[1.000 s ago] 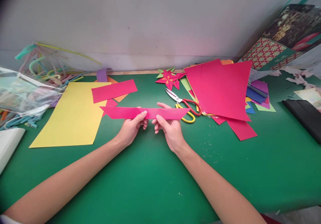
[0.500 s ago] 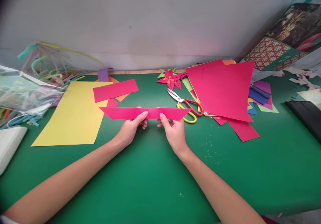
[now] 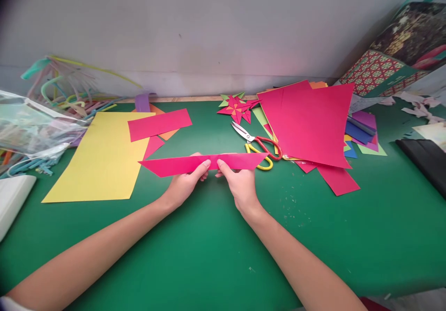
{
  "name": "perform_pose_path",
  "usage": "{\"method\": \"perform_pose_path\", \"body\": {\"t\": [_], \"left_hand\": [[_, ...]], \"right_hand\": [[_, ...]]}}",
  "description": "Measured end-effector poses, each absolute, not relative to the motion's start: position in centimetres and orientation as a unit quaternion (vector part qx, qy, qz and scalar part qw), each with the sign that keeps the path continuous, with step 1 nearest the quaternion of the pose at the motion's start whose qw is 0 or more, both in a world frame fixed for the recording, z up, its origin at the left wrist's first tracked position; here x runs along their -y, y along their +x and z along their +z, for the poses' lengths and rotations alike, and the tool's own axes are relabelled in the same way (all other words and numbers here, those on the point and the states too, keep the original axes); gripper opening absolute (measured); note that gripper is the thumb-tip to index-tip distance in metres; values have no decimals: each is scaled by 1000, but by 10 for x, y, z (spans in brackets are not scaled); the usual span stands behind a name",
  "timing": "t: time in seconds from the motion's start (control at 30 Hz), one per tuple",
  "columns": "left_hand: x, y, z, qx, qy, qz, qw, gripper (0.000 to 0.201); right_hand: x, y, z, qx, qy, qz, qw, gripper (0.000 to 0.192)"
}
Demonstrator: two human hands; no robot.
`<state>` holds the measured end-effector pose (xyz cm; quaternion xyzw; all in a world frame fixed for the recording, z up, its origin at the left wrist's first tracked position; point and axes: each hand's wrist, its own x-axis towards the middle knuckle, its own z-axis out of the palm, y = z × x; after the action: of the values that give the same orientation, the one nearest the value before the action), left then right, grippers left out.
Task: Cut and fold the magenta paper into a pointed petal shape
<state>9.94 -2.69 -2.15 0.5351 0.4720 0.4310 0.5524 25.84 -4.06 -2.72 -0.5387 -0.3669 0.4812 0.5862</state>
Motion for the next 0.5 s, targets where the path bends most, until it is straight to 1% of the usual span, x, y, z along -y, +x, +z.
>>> {"method": "perform_pose_path", "body": {"t": [0.13,0.27,0.4,0.5], "left_hand": [[28,100,-22,-487,522,428,554,29],[23,101,-23,-467,489,447,586,36],[20,100,-24,-461,480,456,591,42],[21,100,-22,-464,497,452,578,35]], "right_hand": [[42,259,-24,457,-550,404,571,12],[43,258,-24,465,-554,385,573,17],[44,262,-29,540,-544,319,557,21],[47,265,-28,602,-515,286,538,23]]}}
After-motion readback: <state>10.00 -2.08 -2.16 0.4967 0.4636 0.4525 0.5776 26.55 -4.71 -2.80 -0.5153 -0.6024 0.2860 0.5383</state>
